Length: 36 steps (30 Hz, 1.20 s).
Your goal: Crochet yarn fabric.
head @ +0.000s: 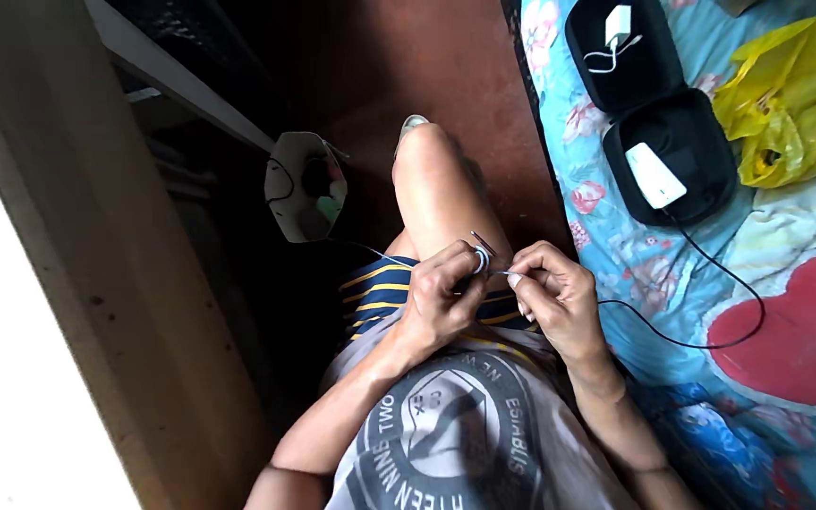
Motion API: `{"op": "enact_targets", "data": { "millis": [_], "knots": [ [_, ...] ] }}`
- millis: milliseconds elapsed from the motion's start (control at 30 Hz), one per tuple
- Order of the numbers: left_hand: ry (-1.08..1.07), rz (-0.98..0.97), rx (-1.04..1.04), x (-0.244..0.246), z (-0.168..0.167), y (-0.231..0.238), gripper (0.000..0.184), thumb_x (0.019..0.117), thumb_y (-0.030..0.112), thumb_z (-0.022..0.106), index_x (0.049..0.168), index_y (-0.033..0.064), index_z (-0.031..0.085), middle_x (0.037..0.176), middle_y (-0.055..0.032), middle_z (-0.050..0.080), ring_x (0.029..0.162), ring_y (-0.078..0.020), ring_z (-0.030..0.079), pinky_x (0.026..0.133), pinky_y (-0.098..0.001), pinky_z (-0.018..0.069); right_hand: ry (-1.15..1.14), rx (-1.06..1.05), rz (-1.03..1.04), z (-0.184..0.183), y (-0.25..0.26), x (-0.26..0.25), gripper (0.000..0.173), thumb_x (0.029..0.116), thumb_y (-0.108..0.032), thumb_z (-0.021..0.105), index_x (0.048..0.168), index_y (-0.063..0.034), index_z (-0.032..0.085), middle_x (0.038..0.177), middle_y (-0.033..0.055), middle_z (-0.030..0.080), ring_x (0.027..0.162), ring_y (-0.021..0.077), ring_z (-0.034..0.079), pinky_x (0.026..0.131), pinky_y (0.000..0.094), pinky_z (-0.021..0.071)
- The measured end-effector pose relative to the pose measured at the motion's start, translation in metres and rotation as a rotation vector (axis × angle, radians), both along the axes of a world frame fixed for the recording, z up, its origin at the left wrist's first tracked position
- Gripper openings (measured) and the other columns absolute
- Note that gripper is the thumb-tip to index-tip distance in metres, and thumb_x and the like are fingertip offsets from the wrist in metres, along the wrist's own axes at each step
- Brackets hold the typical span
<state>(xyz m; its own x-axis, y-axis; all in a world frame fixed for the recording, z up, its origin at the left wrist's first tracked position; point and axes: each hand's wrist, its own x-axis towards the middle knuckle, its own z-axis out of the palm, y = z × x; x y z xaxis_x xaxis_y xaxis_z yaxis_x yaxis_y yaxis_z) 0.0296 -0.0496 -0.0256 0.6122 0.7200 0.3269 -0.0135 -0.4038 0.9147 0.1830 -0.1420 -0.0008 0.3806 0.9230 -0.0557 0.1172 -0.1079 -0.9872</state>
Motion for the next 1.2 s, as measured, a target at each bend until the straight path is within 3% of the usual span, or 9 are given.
{"op": "enact_targets", "data": {
  "millis": [133,233,300,367,467,600,733,867,1200],
  "knots": [
    [0.000,0.012,-0.016,0.002,0.002,-0.003,0.009,0.0884,0.002,0.068,0.089,-0.0066,0.071,0.083,-0.0103,0.067,0.073,-0.0075,0.063,0.067,-0.0194,0.0541,0.085,0.000,-0.021,0.001,0.003,-0.001,0.010,0.0914,0.000,0.058,0.095,-0.0067,0.064,0.078,-0.0031,0.061,0.052,-0.0008,0.050,0.047,0.0138,0.0452],
    [0.013,0.064,-0.070,0.005,0.001,-0.007,0.009,0.0872,0.003,0.071,0.088,-0.0056,0.071,0.080,-0.0081,0.066,0.069,-0.0052,0.062,0.063,-0.0177,0.0534,0.128,0.012,-0.011,0.003,0.005,-0.004,0.010,0.0921,0.000,0.058,0.096,-0.0072,0.063,0.069,-0.0054,0.058,0.050,-0.0018,0.048,0.047,0.0128,0.0424],
    [0.003,0.077,-0.207,0.005,0.003,-0.009,0.007,0.0874,0.003,0.071,0.088,-0.0037,0.071,0.078,-0.0040,0.065,0.067,-0.0030,0.061,0.061,-0.0169,0.0527,0.150,0.021,0.000,0.003,0.006,-0.006,0.009,0.0930,-0.001,0.059,0.096,-0.0076,0.064,0.070,-0.0059,0.058,0.051,-0.0026,0.048,0.048,0.0120,0.0420],
    [-0.038,0.062,-0.473,0.005,0.007,-0.008,0.004,0.0889,0.001,0.070,0.092,0.0013,0.071,0.080,0.0005,0.068,0.067,-0.0022,0.063,0.062,-0.0185,0.0552,0.200,0.038,0.006,0.001,0.006,-0.005,0.010,0.0944,-0.002,0.060,0.100,-0.0090,0.064,0.072,-0.0063,0.061,0.051,-0.0034,0.048,0.048,0.0122,0.0422],
    [-0.124,0.055,-0.785,0.004,0.008,-0.003,0.008,0.0916,-0.002,0.067,0.092,0.0045,0.073,0.078,-0.0002,0.072,0.067,-0.0038,0.065,0.064,-0.0210,0.0561,0.281,0.056,0.016,-0.003,0.003,0.000,0.018,0.0938,-0.001,0.060,0.109,-0.0091,0.063,0.088,-0.0036,0.066,0.054,-0.0034,0.051,0.049,0.0120,0.0446],
    [-0.169,0.049,-0.930,0.005,0.007,-0.001,0.010,0.0937,0.000,0.065,0.089,0.0047,0.073,0.077,-0.0021,0.071,0.068,-0.0055,0.065,0.067,-0.0226,0.0561,0.280,0.064,0.007,-0.012,-0.002,0.005,0.023,0.0915,0.002,0.059,0.112,-0.0092,0.063,0.090,-0.0053,0.067,0.055,-0.0041,0.050,0.050,0.0123,0.0430],
    [-0.171,0.078,-0.908,0.006,0.007,-0.002,0.011,0.0931,-0.001,0.064,0.089,0.0045,0.073,0.076,-0.0016,0.070,0.069,-0.0052,0.066,0.067,-0.0226,0.0561,0.041,0.114,-0.012,-0.020,-0.006,0.008,0.021,0.0922,0.001,0.059,0.112,-0.0036,0.063,0.090,-0.0052,0.069,0.062,-0.0056,0.054,0.056,0.0114,0.0459],
    [-0.159,0.119,-0.848,0.007,0.009,-0.004,0.011,0.0924,-0.002,0.065,0.090,0.0039,0.073,0.076,-0.0011,0.071,0.067,-0.0041,0.065,0.065,-0.0209,0.0554,-0.236,0.203,-0.005,-0.030,-0.012,0.011,0.016,0.0939,-0.003,0.062,0.106,0.0048,0.069,0.095,0.0045,0.067,0.080,-0.0026,0.062,0.071,0.0119,0.0544],
    [-0.150,0.154,-0.833,0.008,0.008,-0.004,0.010,0.0943,-0.001,0.065,0.094,0.0031,0.074,0.075,-0.0016,0.071,0.063,-0.0037,0.063,0.059,-0.0194,0.0537,-0.633,0.243,-0.059,-0.030,-0.014,0.012,0.017,0.0958,-0.005,0.060,0.098,0.0032,0.074,0.088,0.0127,0.068,0.079,0.0070,0.065,0.070,0.0148,0.0527]
  ]
}}
